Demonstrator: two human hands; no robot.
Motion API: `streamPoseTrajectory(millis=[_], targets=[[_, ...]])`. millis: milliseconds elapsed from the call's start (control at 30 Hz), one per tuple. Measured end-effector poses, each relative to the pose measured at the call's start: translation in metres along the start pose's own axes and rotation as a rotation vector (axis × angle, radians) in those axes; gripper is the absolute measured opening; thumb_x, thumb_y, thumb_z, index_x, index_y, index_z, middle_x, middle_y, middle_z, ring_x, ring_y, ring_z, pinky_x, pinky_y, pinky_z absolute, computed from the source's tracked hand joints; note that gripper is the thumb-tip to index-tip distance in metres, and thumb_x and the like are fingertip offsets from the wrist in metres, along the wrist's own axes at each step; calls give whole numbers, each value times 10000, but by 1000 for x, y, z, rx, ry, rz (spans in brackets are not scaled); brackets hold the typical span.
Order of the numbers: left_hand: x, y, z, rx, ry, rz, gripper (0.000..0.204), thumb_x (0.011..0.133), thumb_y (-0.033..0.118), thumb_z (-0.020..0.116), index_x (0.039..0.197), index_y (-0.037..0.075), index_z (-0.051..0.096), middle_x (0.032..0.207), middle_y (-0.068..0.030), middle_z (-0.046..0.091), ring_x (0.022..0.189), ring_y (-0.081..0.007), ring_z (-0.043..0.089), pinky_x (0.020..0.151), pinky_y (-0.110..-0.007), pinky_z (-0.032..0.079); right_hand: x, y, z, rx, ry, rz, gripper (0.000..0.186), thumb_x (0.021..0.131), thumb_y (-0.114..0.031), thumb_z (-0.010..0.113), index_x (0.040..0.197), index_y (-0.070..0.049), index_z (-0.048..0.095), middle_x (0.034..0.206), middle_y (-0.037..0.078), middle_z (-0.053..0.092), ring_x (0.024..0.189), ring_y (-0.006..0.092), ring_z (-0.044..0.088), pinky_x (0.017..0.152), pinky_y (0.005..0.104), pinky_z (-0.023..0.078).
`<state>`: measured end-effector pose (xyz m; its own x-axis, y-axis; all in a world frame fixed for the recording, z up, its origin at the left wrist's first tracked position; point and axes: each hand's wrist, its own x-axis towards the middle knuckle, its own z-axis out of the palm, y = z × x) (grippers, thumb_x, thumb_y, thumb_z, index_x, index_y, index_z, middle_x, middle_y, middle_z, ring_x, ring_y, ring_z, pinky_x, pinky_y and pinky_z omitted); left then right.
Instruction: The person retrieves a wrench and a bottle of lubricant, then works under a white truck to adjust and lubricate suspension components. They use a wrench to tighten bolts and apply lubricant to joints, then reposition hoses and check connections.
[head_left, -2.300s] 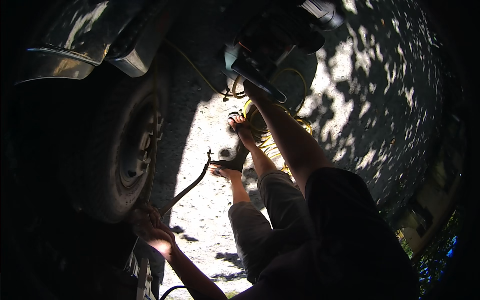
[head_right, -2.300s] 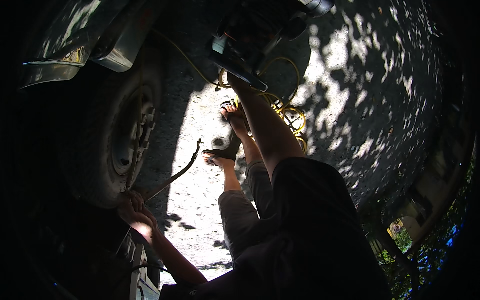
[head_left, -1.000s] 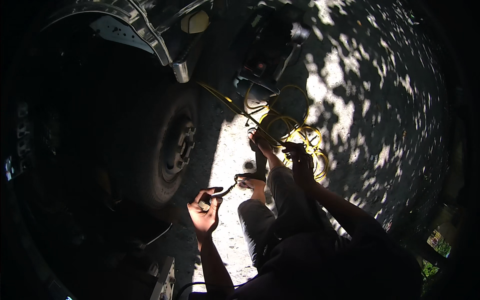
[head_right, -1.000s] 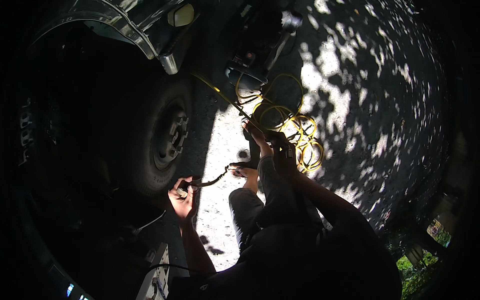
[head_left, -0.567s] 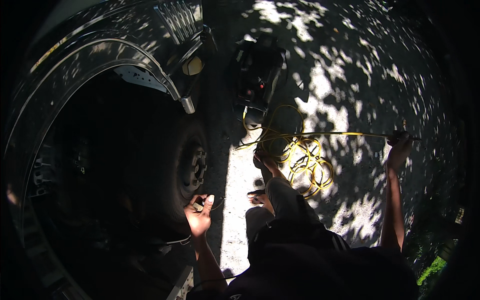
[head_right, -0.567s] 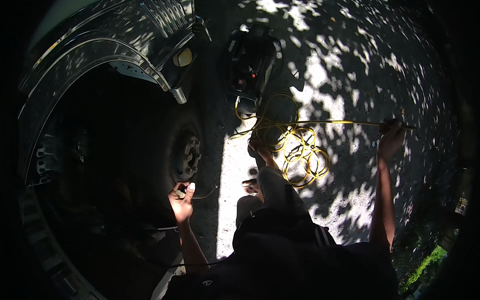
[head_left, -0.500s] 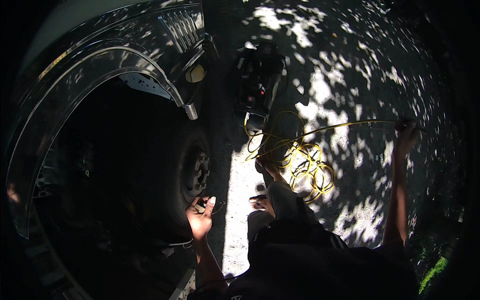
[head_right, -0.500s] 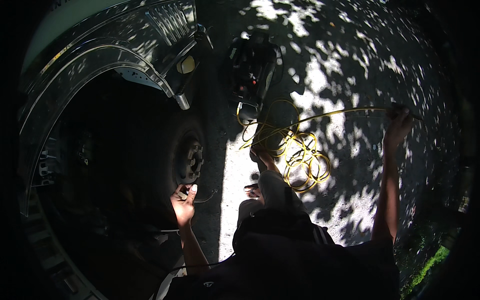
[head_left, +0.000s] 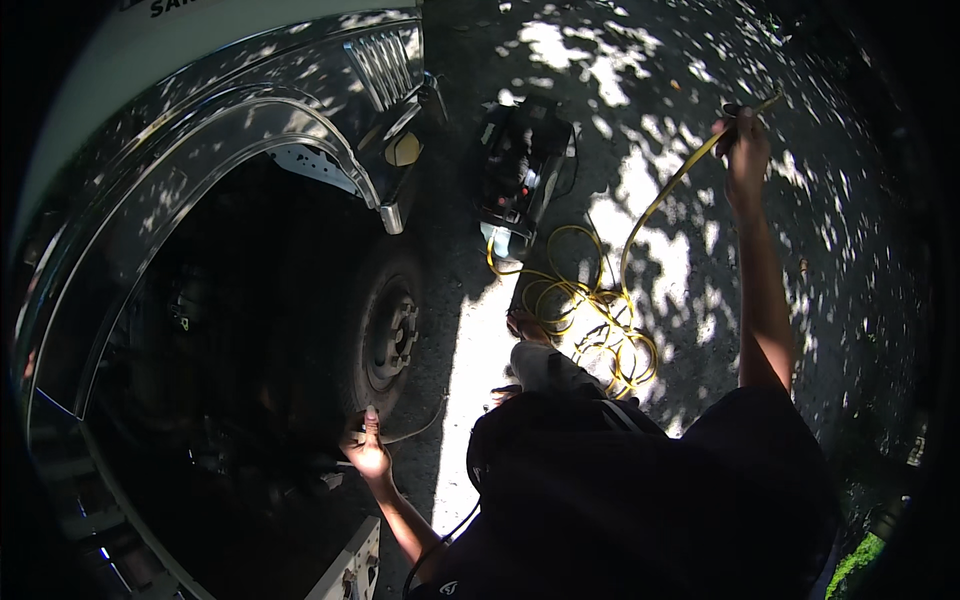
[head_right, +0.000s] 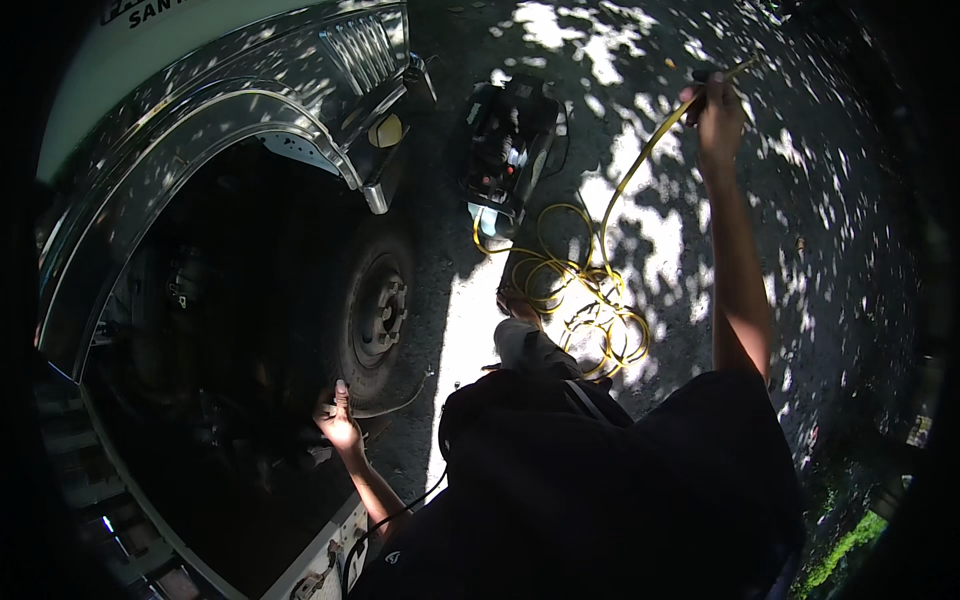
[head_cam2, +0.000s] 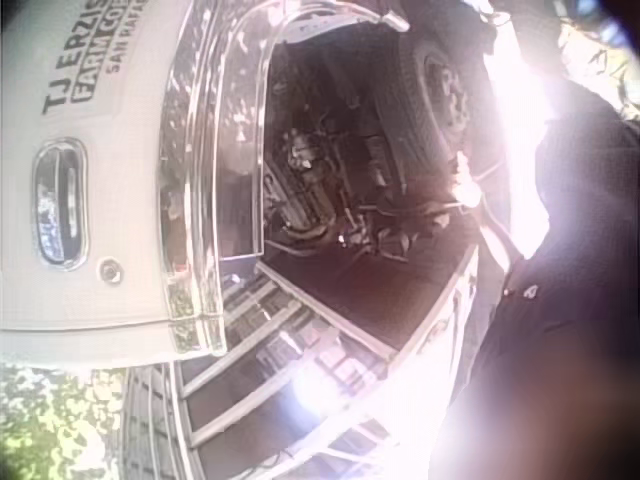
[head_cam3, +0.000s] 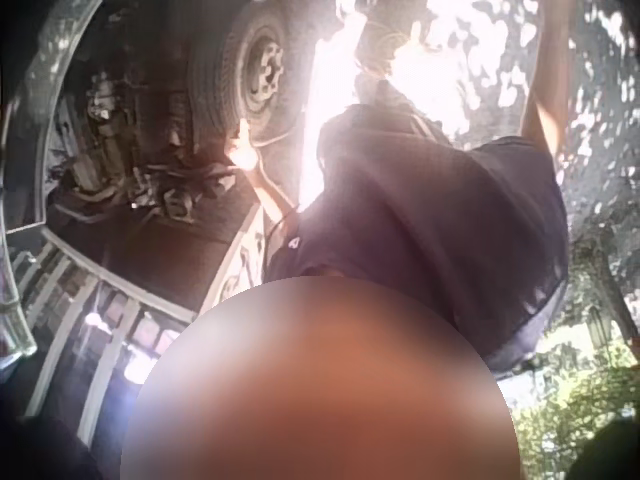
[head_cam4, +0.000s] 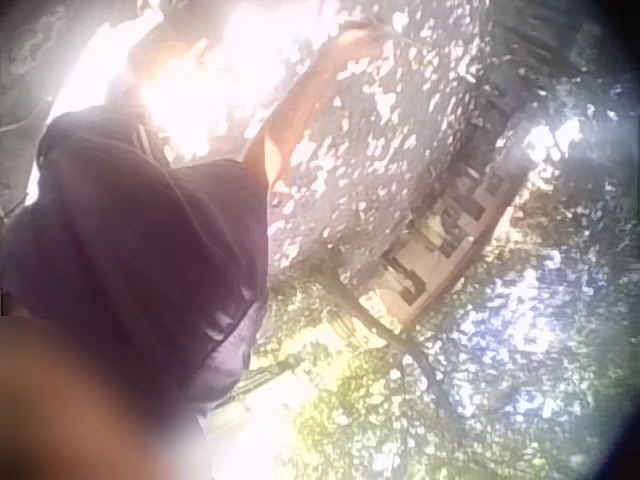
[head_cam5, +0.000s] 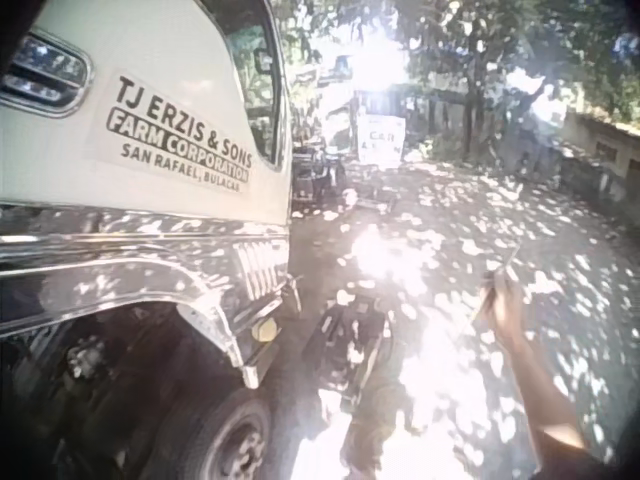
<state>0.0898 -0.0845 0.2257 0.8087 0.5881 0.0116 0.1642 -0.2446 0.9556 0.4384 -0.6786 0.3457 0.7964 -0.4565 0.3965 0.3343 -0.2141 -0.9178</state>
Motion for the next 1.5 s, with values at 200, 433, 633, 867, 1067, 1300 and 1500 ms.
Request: streamPoseTrajectory(millis=[200,433,633,867,1067,1300,1500], targets=[[-24,-18,-16,151,-16,-136,344,973,266,728,774,26,583,695,53,471,640,-74,381,568,-278,279,-154,144,17,-700,-470,368,407,1038,-424,528,976,-44,661,687,65,660,613,165,649,604,348,504],[-25,-24,9,155,-100,-235,342,979,283,721,790,28,594,699,54,499,667,-65,429,593,-257,336,-274,266,-105,-1311,-868,506,326,978,-332,556,1139,-79,685,1080,240,710,1035,430,675,893,518,534],[1,-35,38,61,-283,-269,302,974,229,725,764,60,591,664,100,450,600,-27,322,541,-265,214,-348,327,-190,-1273,-274,1099,441,899,-389,646,1172,-43,674,1146,212,704,1072,354,693,930,434,537],[27,-26,71,198,-430,-220,255,983,97,684,766,34,568,718,71,526,690,-30,420,636,-231,360,-421,398,-190,-1154,154,1250,289,917,-347,684,986,-70,731,741,67,705,615,148,674,582,341,571],[32,-17,80,264,-474,-231,238,973,59,672,764,53,557,714,72,514,680,-21,405,622,-215,320,-435,403,-154,-556,221,1369,288,950,-298,639,950,-15,695,844,111,682,706,167,661,588,375,575],[21,-19,73,258,-452,-264,300,970,42,673,723,62,504,680,86,464,648,-17,366,592,-228,305,-443,435,-122,-222,502,1417,262,880,-208,743,1003,15,679,900,114,683,692,187,658,591,344,596],[1,-32,67,204,-363,-358,258,942,106,736,749,77,566,718,90,458,678,-32,368,650,-224,312,-442,450,-110,-158,711,1397,125,891,-129,735,934,-44,654,886,84,682,697,186,660,570,329,571]])
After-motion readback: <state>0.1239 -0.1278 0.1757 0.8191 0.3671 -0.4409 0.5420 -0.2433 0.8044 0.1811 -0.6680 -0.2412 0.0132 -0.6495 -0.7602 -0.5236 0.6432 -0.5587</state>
